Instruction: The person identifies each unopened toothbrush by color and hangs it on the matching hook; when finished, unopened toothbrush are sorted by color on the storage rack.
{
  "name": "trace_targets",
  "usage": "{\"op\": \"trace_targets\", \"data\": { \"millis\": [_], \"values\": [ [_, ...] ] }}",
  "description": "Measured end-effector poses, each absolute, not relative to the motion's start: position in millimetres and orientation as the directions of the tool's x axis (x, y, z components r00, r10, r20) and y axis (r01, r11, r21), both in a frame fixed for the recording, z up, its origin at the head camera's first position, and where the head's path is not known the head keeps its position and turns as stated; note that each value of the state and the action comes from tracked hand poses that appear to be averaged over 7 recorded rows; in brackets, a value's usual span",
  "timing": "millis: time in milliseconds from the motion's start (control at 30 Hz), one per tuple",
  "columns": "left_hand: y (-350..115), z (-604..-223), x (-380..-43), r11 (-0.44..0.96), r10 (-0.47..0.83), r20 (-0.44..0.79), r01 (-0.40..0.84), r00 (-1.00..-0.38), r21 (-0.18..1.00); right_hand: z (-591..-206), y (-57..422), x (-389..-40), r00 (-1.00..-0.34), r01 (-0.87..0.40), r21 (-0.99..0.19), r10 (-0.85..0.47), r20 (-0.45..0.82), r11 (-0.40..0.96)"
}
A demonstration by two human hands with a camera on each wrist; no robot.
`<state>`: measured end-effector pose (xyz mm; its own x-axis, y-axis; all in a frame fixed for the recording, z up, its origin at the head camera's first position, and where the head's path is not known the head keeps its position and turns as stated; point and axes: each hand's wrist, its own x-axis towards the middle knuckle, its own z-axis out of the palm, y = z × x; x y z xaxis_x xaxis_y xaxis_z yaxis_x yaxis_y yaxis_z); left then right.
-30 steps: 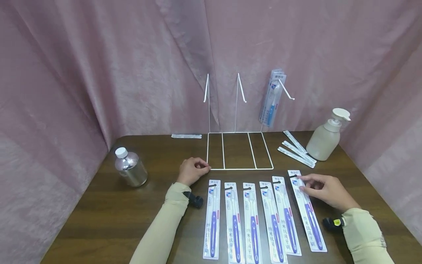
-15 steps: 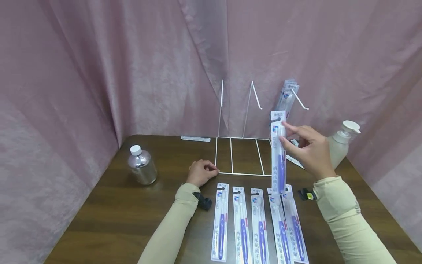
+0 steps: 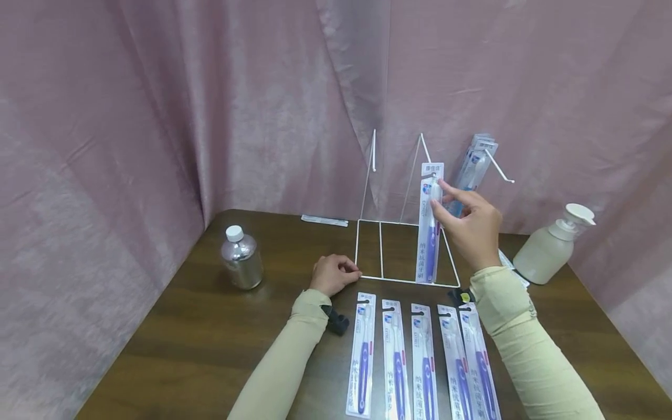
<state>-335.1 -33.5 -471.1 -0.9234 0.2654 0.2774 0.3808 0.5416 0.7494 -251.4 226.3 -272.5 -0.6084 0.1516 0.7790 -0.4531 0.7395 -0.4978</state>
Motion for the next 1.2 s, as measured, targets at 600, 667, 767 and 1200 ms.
{"op": "trace_targets", "data": {
  "millis": [600, 667, 767, 1200],
  "values": [
    [-33, -469, -337, 0.590, 0.237, 0.287, 0.373, -0.928, 0.716, -270, 221, -364, -0.713, -0.281, -0.735, 0.378, 0.590, 0.618],
    [-33, -471, -334, 0.593, 0.234, 0.285, 0.369, -0.929, 0.715, -269, 221, -371, -0.722, -0.264, -0.742, 0.384, 0.576, 0.616],
    [-26, -473, -328, 0.592, 0.244, 0.278, 0.370, -0.929, 0.716, -269, 229, -375, -0.719, -0.248, -0.733, 0.387, 0.577, 0.634],
    [-12, -469, -326, 0.558, 0.301, 0.296, 0.419, -0.907, 0.717, -258, 267, -341, -0.760, -0.301, -0.811, 0.388, 0.522, 0.501]
  ]
}}
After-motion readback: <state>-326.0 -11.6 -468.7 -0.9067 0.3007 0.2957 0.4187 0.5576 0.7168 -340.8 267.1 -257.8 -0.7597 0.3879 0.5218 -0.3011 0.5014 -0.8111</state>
